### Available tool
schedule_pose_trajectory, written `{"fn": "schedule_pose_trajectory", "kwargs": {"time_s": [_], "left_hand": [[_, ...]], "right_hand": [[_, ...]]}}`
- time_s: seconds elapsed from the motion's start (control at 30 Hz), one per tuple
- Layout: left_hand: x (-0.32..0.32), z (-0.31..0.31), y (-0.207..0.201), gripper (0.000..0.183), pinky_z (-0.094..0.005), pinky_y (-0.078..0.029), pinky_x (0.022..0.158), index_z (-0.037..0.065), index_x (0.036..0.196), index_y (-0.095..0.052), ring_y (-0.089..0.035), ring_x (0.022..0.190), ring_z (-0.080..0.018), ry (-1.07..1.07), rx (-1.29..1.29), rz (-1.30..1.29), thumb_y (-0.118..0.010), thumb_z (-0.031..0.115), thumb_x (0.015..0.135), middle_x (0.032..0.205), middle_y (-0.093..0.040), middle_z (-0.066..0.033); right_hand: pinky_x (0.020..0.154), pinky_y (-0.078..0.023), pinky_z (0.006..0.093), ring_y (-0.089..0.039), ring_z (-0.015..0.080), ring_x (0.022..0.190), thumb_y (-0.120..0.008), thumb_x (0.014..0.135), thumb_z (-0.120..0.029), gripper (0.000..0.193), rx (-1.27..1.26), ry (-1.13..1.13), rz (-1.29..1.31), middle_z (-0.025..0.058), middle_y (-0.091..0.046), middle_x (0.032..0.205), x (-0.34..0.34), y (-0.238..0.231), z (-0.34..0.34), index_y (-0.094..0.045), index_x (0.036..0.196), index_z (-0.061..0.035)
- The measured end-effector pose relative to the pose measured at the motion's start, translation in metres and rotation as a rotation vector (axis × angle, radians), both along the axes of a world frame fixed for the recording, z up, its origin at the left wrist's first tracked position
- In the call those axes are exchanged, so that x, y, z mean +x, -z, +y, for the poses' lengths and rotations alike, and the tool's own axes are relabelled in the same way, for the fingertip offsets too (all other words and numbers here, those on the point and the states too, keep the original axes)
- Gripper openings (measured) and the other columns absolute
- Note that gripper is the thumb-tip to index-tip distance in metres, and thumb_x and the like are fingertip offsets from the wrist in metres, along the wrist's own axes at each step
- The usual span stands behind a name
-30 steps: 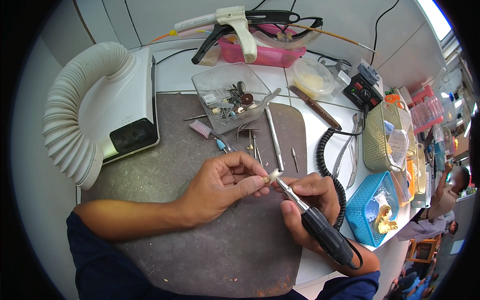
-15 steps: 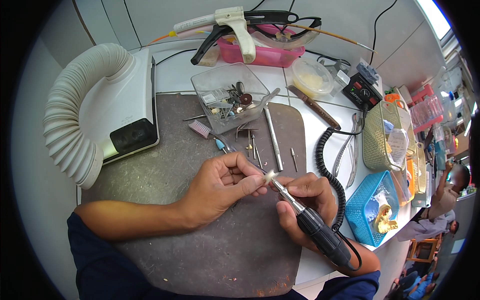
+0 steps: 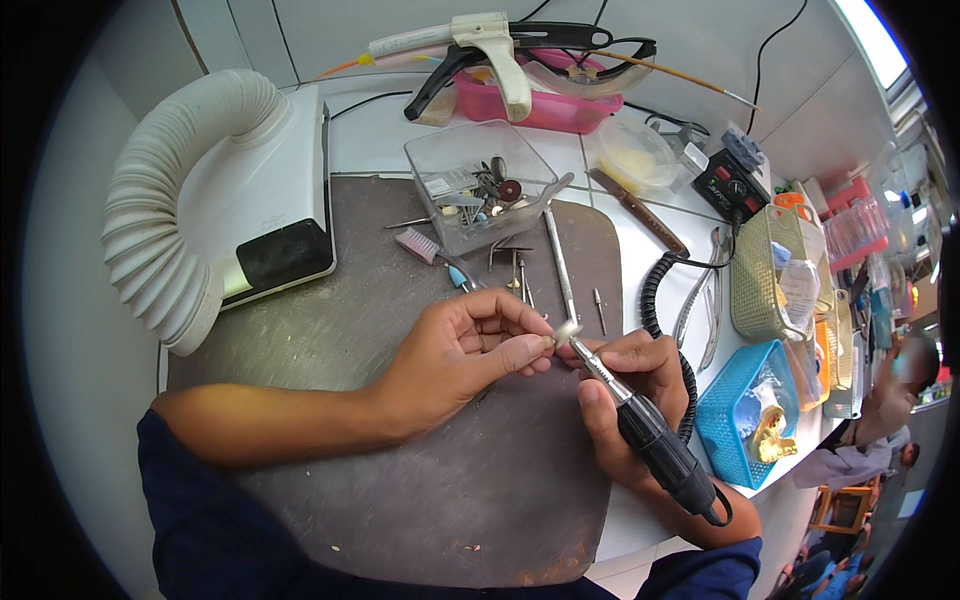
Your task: The person uses a rotary polishing tool to smooth and finish a small, light-colored dental prosthesis held in their left hand. The person repeatedly rotates the object to access different surfaces while applying the tool with their right hand. The work is performed at a bench with various dental tools and containers visible.
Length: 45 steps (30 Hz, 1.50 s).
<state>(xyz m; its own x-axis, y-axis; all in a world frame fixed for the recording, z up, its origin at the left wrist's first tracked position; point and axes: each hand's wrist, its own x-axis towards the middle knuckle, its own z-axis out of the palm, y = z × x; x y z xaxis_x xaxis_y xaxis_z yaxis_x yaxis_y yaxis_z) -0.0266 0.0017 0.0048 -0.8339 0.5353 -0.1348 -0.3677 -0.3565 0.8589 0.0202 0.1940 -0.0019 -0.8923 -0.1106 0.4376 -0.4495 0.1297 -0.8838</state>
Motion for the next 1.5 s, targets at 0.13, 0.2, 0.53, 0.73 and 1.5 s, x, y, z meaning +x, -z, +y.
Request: {"fn": "schedule_pose_trajectory", "kwargs": {"time_s": [0.13, 0.2, 0.53, 0.73, 1.5], "left_hand": [[0.001, -0.001, 0.004, 0.014, -0.0241, -0.051, 0.081, 0.000, 0.102, -0.056, -0.061, 0.091, -0.0130, 0.004, -0.011, 0.059, -0.059, 0.005, 0.089, 0.100, -0.060, -0.0084], [-0.001, -0.001, 0.009, 0.014, -0.0239, -0.050, 0.080, 0.000, 0.102, -0.056, -0.062, 0.090, -0.0134, -0.006, -0.019, 0.117, -0.059, 0.006, 0.089, 0.100, -0.061, -0.0084], [-0.021, -0.012, 0.005, 0.015, -0.0248, -0.052, 0.077, -0.002, 0.096, -0.060, -0.063, 0.085, -0.0131, 0.326, -0.110, 0.187, -0.063, 0.009, 0.088, 0.093, -0.064, -0.0089], [-0.036, -0.028, -0.006, 0.020, -0.0236, -0.054, 0.075, -0.005, 0.096, -0.061, -0.065, 0.080, -0.0140, 0.421, -0.287, 0.150, -0.066, 0.011, 0.085, 0.091, -0.066, -0.0119], [-0.040, -0.032, -0.007, 0.016, -0.0225, -0.054, 0.073, -0.002, 0.093, -0.058, -0.064, 0.080, -0.0138, 0.504, -0.245, 0.023, -0.065, 0.010, 0.085, 0.089, -0.064, -0.0109]], "right_hand": [[0.077, -0.049, 0.0277, -0.063, 0.0202, 0.090, -0.065, 0.081, 0.001, 0.031, 0.035, 0.006, 0.045, 0.0173, -0.059, 0.094, 0.000, -0.005, -0.003, -0.043, 0.102, 0.0006], [0.080, -0.050, 0.0296, -0.064, 0.0224, 0.093, -0.066, 0.081, 0.004, 0.031, 0.028, 0.003, 0.060, 0.0173, -0.060, 0.094, 0.000, -0.005, -0.004, -0.044, 0.102, 0.0002], [0.075, -0.050, 0.0307, -0.065, 0.0281, 0.092, -0.064, 0.079, 0.003, 0.026, 0.151, -0.016, 0.230, 0.0175, -0.060, 0.087, 0.000, -0.003, -0.001, -0.045, 0.096, 0.0008], [0.071, -0.051, 0.0303, -0.068, 0.0304, 0.085, -0.068, 0.074, 0.001, 0.026, 0.239, -0.043, 0.287, 0.0159, -0.060, 0.077, 0.000, -0.002, -0.002, -0.047, 0.090, 0.0016], [0.064, -0.052, 0.0293, -0.068, 0.0268, 0.075, -0.071, 0.069, 0.000, 0.024, 0.388, 0.006, 0.380, 0.0190, -0.065, 0.080, 0.001, -0.006, -0.009, -0.052, 0.084, 0.0024]]}}
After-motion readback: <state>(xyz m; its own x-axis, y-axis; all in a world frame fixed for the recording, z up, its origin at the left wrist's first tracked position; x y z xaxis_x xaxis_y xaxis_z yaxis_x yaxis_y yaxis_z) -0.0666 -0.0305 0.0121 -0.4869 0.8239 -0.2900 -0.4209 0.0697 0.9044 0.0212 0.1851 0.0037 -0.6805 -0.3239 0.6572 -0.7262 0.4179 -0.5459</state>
